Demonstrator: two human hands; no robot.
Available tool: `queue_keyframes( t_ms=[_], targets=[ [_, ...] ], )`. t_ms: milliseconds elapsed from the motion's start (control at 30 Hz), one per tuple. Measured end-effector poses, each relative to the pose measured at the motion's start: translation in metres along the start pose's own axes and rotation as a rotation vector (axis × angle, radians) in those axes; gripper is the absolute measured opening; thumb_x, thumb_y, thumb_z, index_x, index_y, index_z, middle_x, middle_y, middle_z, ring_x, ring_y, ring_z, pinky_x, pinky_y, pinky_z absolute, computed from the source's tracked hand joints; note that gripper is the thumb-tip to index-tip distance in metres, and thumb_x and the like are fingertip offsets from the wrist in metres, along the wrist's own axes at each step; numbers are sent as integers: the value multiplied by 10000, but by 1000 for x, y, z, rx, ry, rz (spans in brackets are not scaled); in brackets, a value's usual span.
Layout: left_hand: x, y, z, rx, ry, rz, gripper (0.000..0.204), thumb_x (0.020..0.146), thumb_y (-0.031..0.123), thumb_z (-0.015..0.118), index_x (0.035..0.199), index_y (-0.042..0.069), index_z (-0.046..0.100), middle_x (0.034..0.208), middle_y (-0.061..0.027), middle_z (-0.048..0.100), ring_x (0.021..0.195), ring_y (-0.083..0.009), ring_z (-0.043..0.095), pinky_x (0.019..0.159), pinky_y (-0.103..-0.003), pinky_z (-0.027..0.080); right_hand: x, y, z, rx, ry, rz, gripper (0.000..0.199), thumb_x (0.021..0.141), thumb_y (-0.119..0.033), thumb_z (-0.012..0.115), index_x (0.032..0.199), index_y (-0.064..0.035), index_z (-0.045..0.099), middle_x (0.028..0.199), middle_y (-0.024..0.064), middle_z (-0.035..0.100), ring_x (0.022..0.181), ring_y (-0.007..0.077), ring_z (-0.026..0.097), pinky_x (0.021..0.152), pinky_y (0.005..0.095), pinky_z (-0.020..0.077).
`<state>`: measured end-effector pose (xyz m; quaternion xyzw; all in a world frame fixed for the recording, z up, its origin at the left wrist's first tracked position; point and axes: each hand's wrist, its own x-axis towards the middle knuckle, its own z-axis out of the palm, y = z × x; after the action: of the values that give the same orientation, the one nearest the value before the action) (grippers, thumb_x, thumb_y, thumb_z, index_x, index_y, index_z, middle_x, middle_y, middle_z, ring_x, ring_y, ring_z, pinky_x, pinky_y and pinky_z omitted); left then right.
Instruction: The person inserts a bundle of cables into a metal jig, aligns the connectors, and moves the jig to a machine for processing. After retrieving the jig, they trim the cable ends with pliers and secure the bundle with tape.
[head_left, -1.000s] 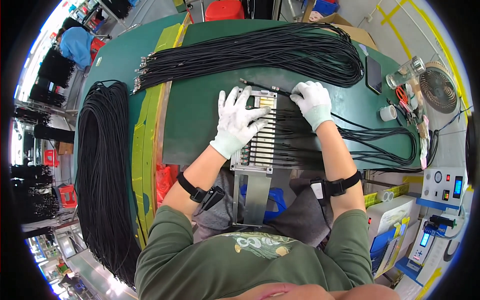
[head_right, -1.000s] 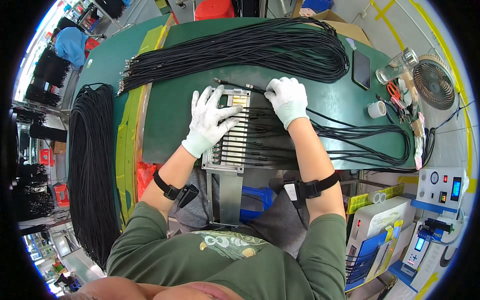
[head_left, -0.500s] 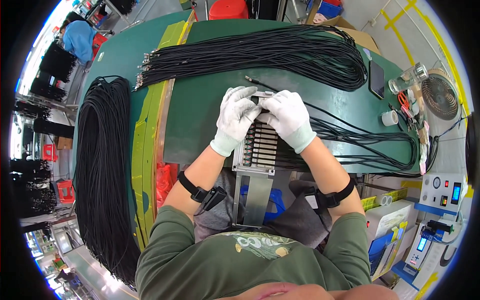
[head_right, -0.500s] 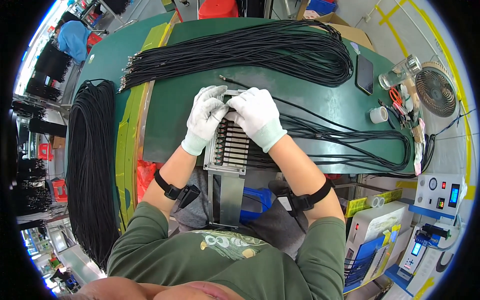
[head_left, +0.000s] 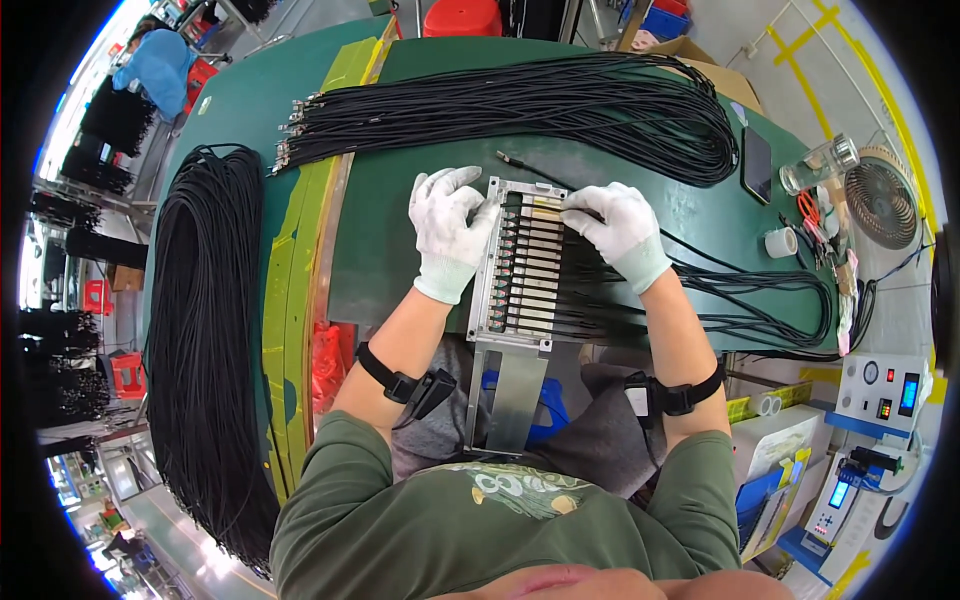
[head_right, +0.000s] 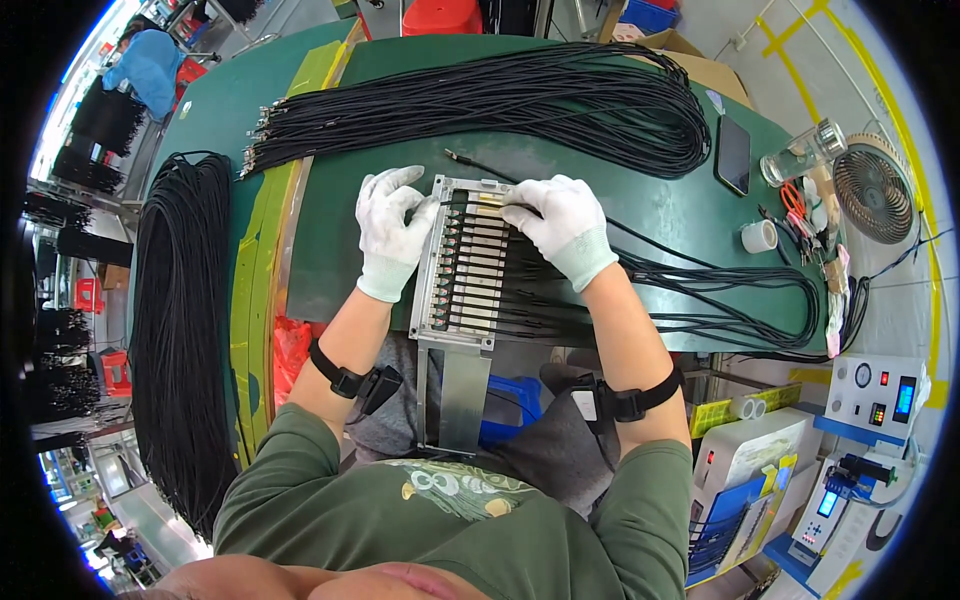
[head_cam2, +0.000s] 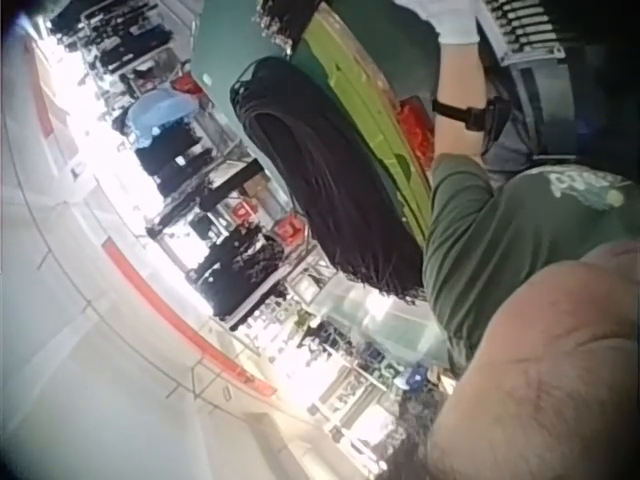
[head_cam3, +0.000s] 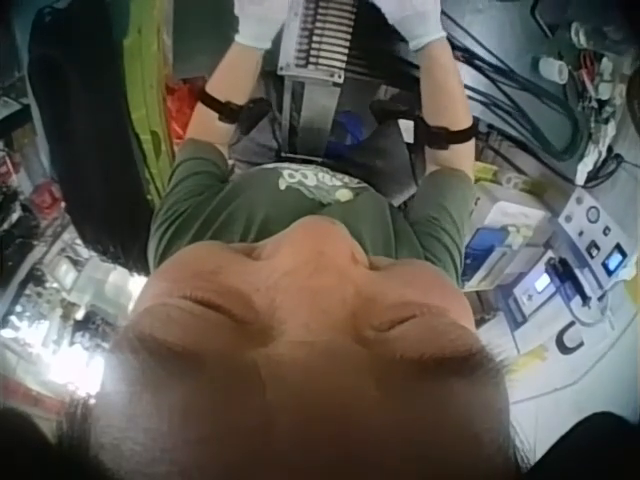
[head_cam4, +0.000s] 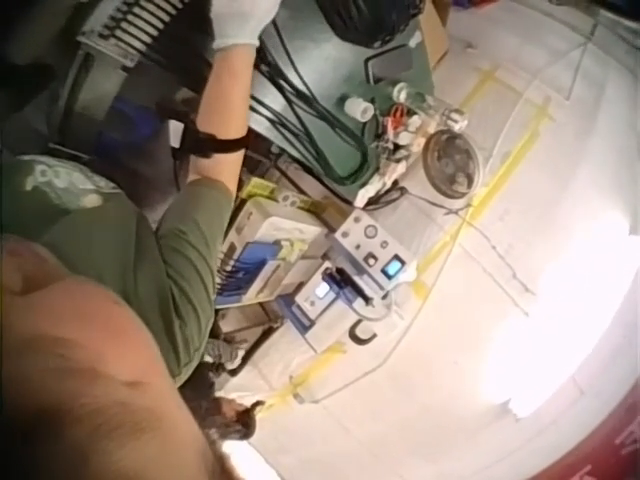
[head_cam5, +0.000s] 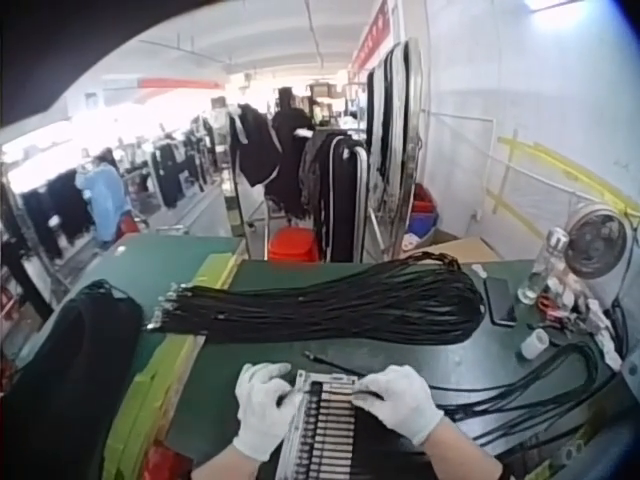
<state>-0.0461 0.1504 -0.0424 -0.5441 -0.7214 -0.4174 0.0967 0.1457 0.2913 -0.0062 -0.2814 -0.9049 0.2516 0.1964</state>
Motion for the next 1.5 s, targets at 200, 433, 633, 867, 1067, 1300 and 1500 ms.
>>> queue_keyframes(
  t_ms=[200, 433, 633, 867, 1067, 1300, 1500],
  targets=[
    [-9, -10, 10, 14, -18, -69, 175, 878, 235, 668, 968, 88, 697, 1079, -84, 682, 1073, -269, 607, 1070, -481, 354, 0, 3, -6, -210, -10, -63, 123, 843, -227, 651, 819, -115, 696, 753, 57, 668, 799, 264, 592, 772, 381, 450],
    [-17, -18, 18, 10, -6, -58, 217, 904, 246, 643, 1060, 102, 686, 1069, -72, 687, 1072, -250, 613, 1093, -489, 337, 1, 5, -12, -249, -45, -61, 123, 838, -224, 650, 810, -111, 692, 732, 60, 656, 795, 265, 590, 756, 390, 453],
    [-16, -21, 17, -15, -12, -95, 208, 912, 242, 636, 1034, 88, 703, 1037, -79, 696, 1057, -260, 622, 1088, -485, 347, -1, 3, -10, -277, -11, -94, 125, 829, -219, 654, 794, -103, 684, 707, 67, 641, 769, 274, 591, 739, 397, 458],
    [-17, -23, 16, -36, 8, -118, 192, 891, 232, 651, 1019, 101, 710, 1047, -90, 693, 1073, -268, 614, 1082, -470, 352, 0, -2, -9, -256, -25, -72, 127, 824, -247, 646, 788, -128, 671, 728, 62, 664, 769, 277, 616, 715, 396, 469],
    [-6, -2, 14, -129, -119, 18, 282, 840, 352, 673, 1068, 193, 718, 1229, -176, 618, 1193, -362, 530, 1112, -494, 294, -2, -4, 1, -252, 30, -113, 131, 831, -256, 648, 793, -133, 673, 731, 67, 664, 756, 278, 618, 706, 402, 476],
    [-3, 30, 11, 217, -337, 165, 337, 811, 481, 666, 1119, 357, 718, 1428, -220, 455, 1307, -440, 386, 1149, -574, 182, 6, 17, 1, -284, 94, -45, 144, 831, -287, 667, 817, -144, 671, 792, 54, 668, 816, 266, 615, 745, 391, 476],
    [-6, 17, 16, 156, -285, 151, 335, 806, 431, 686, 1114, 304, 719, 1407, -219, 475, 1295, -424, 406, 1134, -567, 214, 13, 28, 11, -519, 92, 17, 116, 810, -241, 678, 825, -126, 668, 849, 55, 655, 878, 286, 599, 776, 404, 483]
  ],
)
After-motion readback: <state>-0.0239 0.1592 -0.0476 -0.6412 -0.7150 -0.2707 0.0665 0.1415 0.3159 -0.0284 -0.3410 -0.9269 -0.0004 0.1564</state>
